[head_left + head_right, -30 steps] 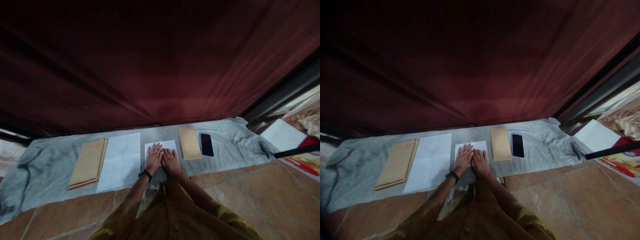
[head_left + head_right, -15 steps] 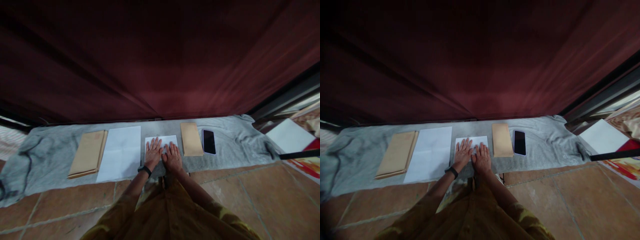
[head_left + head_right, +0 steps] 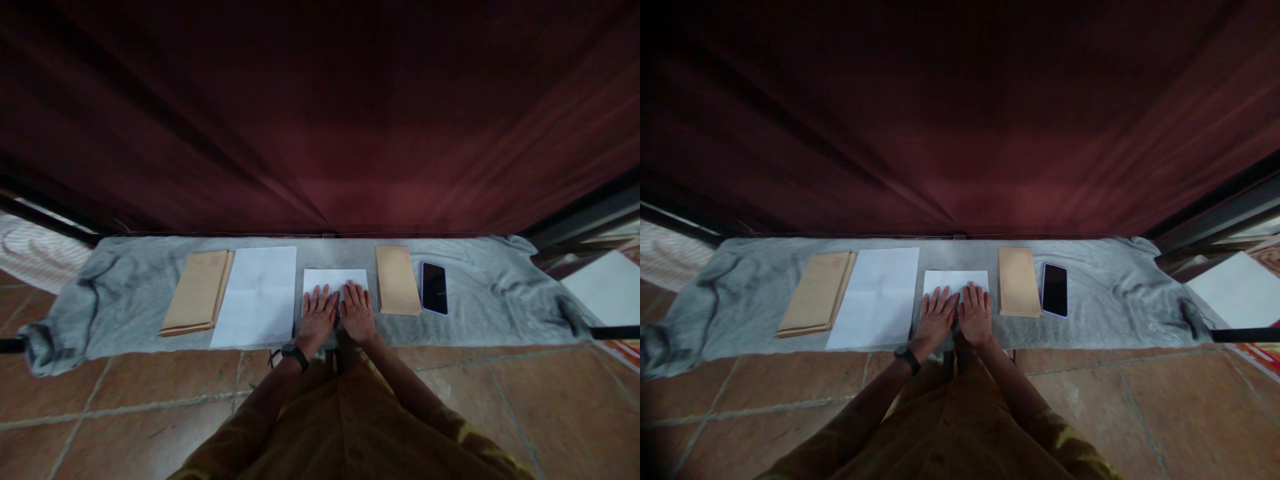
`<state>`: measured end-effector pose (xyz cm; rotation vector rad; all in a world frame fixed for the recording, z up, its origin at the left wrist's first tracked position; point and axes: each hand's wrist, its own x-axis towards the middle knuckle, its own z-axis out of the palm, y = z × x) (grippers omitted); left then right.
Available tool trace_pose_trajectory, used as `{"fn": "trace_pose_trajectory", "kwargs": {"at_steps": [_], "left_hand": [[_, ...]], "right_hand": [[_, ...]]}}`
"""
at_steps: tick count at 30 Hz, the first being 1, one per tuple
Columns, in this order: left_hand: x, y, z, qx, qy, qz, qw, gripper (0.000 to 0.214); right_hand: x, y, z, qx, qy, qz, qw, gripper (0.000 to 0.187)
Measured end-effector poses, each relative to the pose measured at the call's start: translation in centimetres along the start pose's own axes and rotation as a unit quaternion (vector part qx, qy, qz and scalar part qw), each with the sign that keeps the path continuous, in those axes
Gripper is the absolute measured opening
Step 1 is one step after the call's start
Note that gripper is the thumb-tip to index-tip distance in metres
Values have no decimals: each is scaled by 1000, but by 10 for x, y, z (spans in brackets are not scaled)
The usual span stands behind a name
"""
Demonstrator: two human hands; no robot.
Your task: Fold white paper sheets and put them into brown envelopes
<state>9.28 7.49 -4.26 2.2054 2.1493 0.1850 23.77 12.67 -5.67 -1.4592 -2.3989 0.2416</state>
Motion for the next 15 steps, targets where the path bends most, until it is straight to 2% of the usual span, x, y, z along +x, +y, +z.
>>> {"fn": "trace_pose_trajectory", "kwargs": {"at_steps": [5, 7, 10, 15], "left_hand": [[-1, 0, -4, 8, -17, 22, 1000, 56], [-1, 1, -5, 9, -17, 22, 1000, 56], [-1, 2, -6, 4, -12, 17, 1000, 53], [0, 2, -8, -8, 0, 16, 1000, 45]], "right_hand": [[39, -9, -3, 119, -59, -157, 979, 44], [54, -15, -1, 138, -73, -199, 968, 41], [71, -24, 4, 122, -85, -213, 966, 38], [91, -30, 13, 107, -89, -185, 973, 36]]}}
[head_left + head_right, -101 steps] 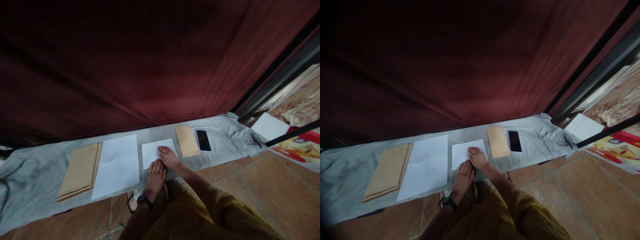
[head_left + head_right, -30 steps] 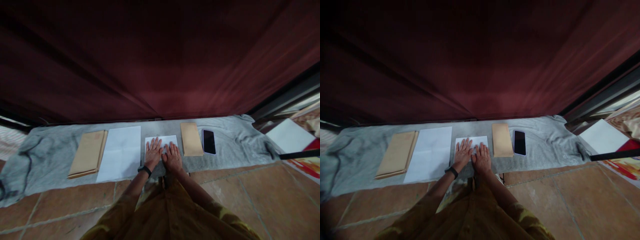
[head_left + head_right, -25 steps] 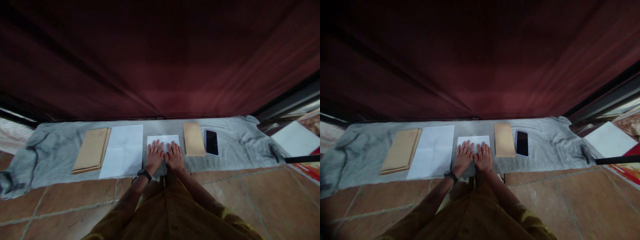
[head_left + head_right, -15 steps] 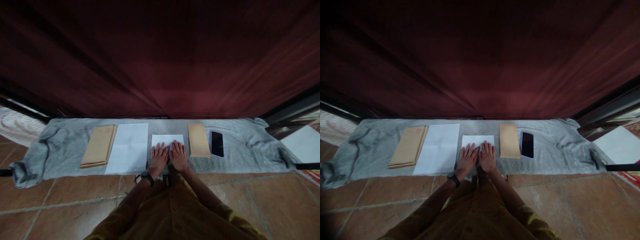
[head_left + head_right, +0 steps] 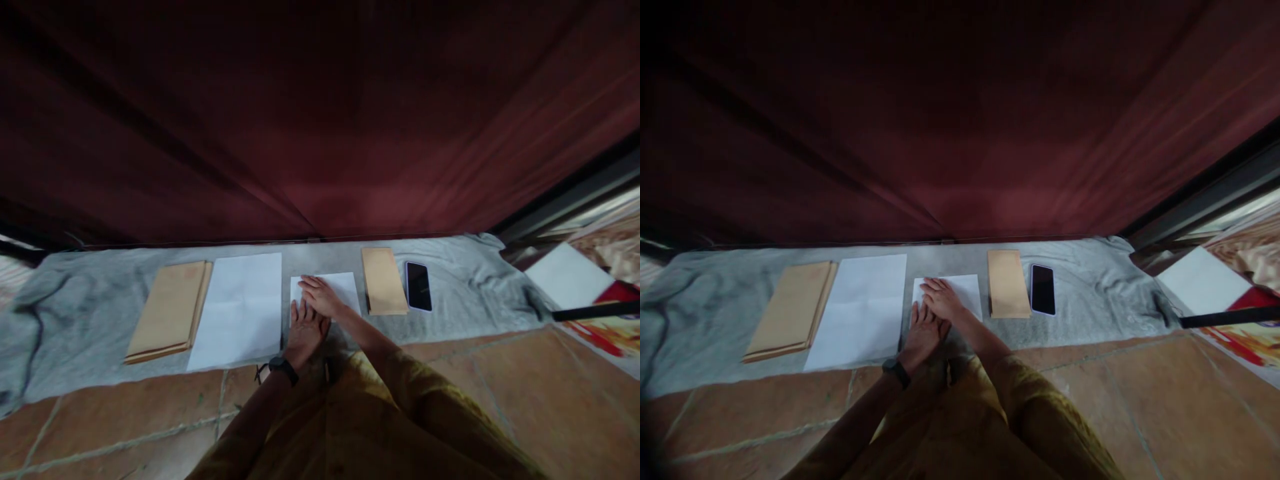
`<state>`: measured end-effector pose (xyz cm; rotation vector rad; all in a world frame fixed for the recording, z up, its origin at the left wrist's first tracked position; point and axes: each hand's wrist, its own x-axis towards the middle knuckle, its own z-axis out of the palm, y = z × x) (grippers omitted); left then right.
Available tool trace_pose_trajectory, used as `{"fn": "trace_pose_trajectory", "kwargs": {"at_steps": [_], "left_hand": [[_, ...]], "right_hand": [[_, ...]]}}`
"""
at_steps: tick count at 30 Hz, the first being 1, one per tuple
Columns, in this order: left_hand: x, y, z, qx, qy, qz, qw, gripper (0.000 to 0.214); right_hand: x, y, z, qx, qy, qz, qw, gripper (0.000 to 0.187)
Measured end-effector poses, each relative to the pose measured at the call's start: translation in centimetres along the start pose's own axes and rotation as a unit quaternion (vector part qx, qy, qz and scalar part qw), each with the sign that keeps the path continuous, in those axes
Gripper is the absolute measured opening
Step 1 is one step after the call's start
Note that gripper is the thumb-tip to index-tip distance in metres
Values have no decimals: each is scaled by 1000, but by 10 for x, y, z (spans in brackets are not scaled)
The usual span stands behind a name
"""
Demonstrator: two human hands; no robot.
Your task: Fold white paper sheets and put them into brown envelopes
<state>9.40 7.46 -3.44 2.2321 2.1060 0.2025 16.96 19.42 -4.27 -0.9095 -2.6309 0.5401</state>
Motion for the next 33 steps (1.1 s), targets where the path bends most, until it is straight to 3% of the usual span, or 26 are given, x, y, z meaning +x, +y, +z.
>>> {"fn": "trace_pose_trajectory", "kwargs": {"at_steps": [4, 11, 15, 21, 27, 33], "left_hand": [[1, 1, -1, -1, -3, 2, 1000, 45], [1, 0, 4, 0, 7, 2, 1000, 49], [1, -1, 7, 11, 16, 6, 1000, 52], [2, 0, 6, 21, 7, 4, 1000, 54], [2, 2, 0, 20, -4, -6, 1000, 52], [28, -4, -15, 4, -7, -9, 1000, 52]], "right_hand": [[-8, 11, -4, -3, 16, 19, 1000, 35], [-59, 22, -17, -84, 55, 92, 991, 44], [-63, 22, -17, -90, 76, 132, 984, 44], [-66, 20, -20, -79, 83, 143, 983, 44], [-101, 12, -14, -84, 71, 145, 983, 45], [-112, 6, -10, -103, 70, 150, 981, 47]]}}
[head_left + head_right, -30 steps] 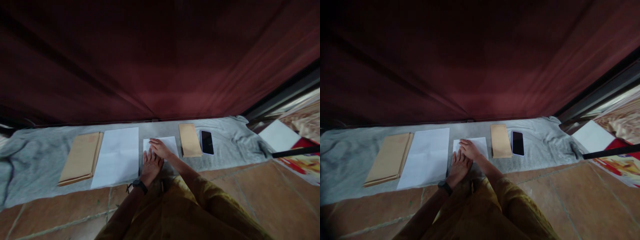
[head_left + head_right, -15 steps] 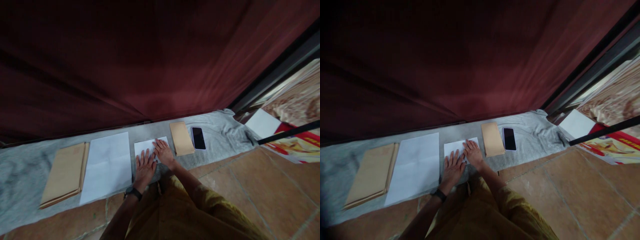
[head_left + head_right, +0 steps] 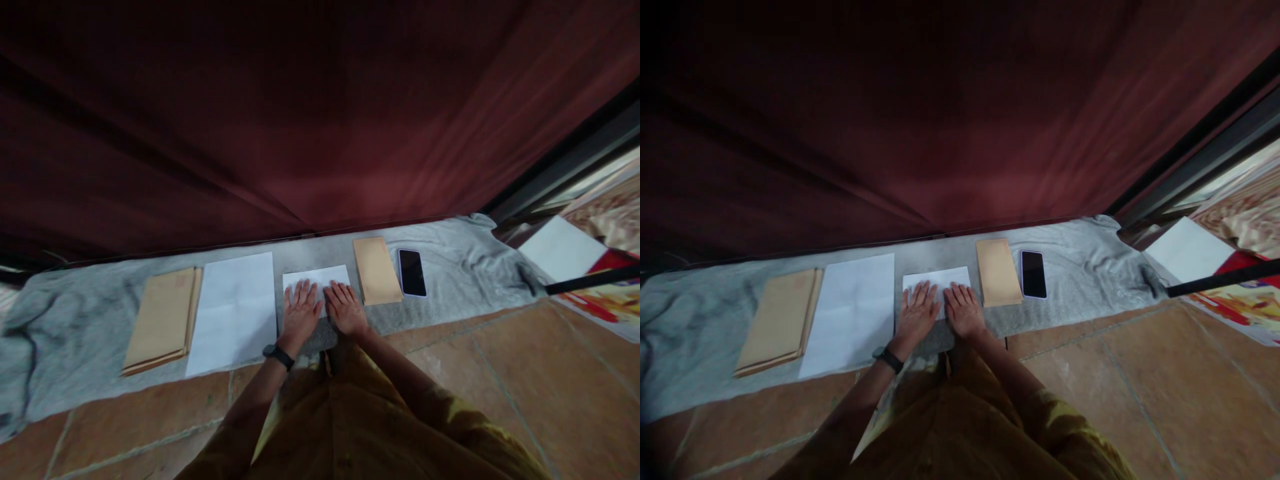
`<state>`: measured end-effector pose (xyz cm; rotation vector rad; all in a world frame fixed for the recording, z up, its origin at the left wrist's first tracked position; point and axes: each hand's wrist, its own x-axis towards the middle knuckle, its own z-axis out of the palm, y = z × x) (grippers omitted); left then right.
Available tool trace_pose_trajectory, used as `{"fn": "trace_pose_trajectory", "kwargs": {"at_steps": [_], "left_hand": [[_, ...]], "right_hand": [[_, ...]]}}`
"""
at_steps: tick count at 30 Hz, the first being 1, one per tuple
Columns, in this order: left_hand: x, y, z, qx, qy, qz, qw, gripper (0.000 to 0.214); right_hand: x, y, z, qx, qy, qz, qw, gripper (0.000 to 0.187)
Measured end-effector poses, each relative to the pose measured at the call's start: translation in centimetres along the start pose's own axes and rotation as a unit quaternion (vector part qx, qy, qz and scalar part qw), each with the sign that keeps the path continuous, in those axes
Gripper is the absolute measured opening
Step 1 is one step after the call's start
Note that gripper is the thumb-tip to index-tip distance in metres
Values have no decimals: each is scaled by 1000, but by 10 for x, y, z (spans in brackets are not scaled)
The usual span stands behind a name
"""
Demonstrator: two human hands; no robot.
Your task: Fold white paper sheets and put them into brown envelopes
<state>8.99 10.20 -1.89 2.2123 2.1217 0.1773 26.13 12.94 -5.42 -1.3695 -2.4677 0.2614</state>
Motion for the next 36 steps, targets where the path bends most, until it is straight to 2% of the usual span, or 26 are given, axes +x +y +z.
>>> {"fn": "trace_pose_trajectory", "kwargs": {"at_steps": [4, 8, 13, 16, 22, 29, 33, 36], "left_hand": [[18, -12, 6, -6, 1, -13, 1000, 58], [21, -19, 17, -7, 6, -12, 1000, 61], [17, -13, 13, -6, 22, -17, 1000, 62], [3, -3, 8, -7, 37, -1, 999, 59], [-30, 8, 15, -7, 1, 19, 1000, 55], [-31, 9, 17, -6, -5, 10, 1000, 56], [-33, 10, 19, -8, -2, 9, 1000, 57], [-35, 8, 19, -23, 9, 15, 1000, 59]], "right_hand": [[1, 1, -2, 6, -8, -6, 1000, 52], [-1, 1, -2, 3, -18, -8, 1000, 58], [0, 2, -2, 14, -15, -6, 1000, 57], [3, 6, -3, 31, -5, 4, 1000, 51], [11, 12, -6, 28, 50, 115, 992, 59], [34, 9, -15, 58, 43, 239, 968, 55], [43, 12, -23, 154, 12, 308, 939, 38], [45, 15, -31, 202, 6, 293, 934, 25]]}}
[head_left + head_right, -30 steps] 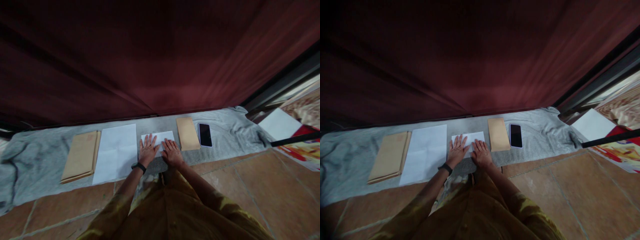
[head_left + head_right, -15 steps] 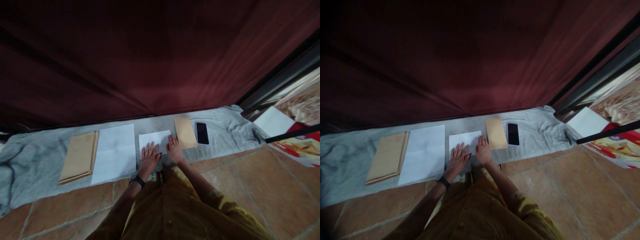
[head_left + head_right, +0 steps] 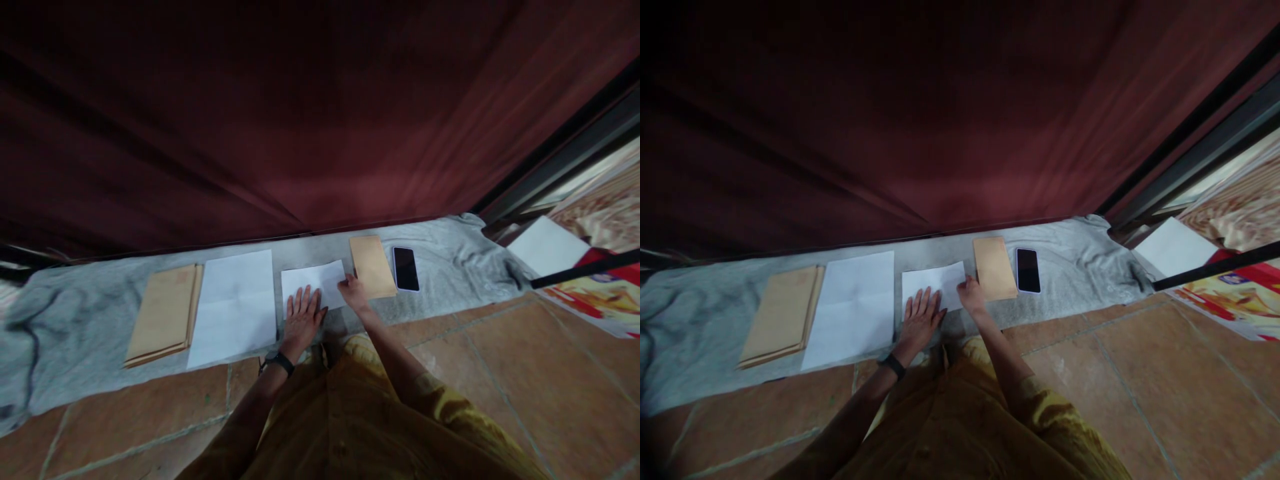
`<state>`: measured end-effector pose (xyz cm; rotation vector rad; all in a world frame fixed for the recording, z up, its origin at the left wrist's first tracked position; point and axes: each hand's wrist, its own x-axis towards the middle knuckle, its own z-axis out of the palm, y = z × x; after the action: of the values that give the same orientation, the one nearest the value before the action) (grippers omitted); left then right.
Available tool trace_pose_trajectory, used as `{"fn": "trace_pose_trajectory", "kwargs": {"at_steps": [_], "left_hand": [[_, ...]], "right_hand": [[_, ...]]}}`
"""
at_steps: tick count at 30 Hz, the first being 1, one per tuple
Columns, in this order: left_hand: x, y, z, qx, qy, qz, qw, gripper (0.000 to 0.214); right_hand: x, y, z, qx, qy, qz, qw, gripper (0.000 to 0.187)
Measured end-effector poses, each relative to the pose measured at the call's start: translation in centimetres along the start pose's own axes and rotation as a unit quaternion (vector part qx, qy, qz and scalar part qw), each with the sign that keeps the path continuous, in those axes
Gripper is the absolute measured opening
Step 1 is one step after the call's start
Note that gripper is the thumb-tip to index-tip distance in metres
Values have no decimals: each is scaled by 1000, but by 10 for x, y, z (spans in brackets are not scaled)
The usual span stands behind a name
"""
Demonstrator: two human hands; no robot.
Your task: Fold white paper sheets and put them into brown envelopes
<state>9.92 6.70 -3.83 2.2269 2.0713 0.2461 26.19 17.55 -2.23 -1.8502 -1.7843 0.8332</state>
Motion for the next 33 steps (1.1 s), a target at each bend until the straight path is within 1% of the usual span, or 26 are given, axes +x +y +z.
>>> {"fn": "trace_pose_trajectory", "kwargs": {"at_steps": [3, 6, 8, 9, 11, 13, 15, 17, 19, 21, 23, 26, 28, 30, 33], "left_hand": [[-1, -4, -4, -42, 37, -1, 998, 62], [3, -12, -17, -122, 116, -33, 985, 65], [8, -20, -29, -194, 169, -54, 965, 70], [10, -24, -35, -226, 189, -63, 953, 72], [12, -32, -48, -272, 213, -89, 934, 75], [9, -37, -57, -287, 231, -115, 922, 76], [1, -39, -61, -281, 245, -125, 919, 79], [-12, -37, -59, -264, 245, -107, 927, 81], [-26, -33, -51, -246, 222, -69, 941, 79], [-38, -31, -37, -233, 189, -31, 953, 73], [-47, -31, -22, -224, 157, -3, 962, 65], [-55, -38, -5, -219, 117, 21, 968, 56], [-57, -44, 2, -221, 89, 38, 970, 53], [-57, -48, 3, -216, 63, 55, 973, 57], [-56, -52, 1, -197, 40, 63, 978, 66]], "right_hand": [[2, -8, -14, 45, -17, -31, 998, 20], [6, -32, -42, 105, -5, -77, 991, 23], [6, -55, -68, 202, 36, -160, 966, 25], [5, -67, -82, 216, 63, -206, 952, 25], [-2, -86, -104, 179, 105, -295, 933, 24], [-13, -95, -111, 100, 93, -360, 923, 25], [-27, -90, -103, 3, 60, -396, 916, 29], [-42, -73, -82, -97, 15, -413, 905, 32], [-56, -52, -58, -170, -37, -428, 887, 30], [-70, -33, -38, -205, -91, -439, 870, 28], [-81, -20, -27, -217, -115, -433, 867, 25], [-93, -9, -21, -216, -130, -429, 867, 24], [-97, -4, -22, -211, -135, -430, 867, 24], [-97, 2, -22, -203, -134, -429, 870, 25], [-93, 14, -22, -184, -117, -425, 878, 35]]}}
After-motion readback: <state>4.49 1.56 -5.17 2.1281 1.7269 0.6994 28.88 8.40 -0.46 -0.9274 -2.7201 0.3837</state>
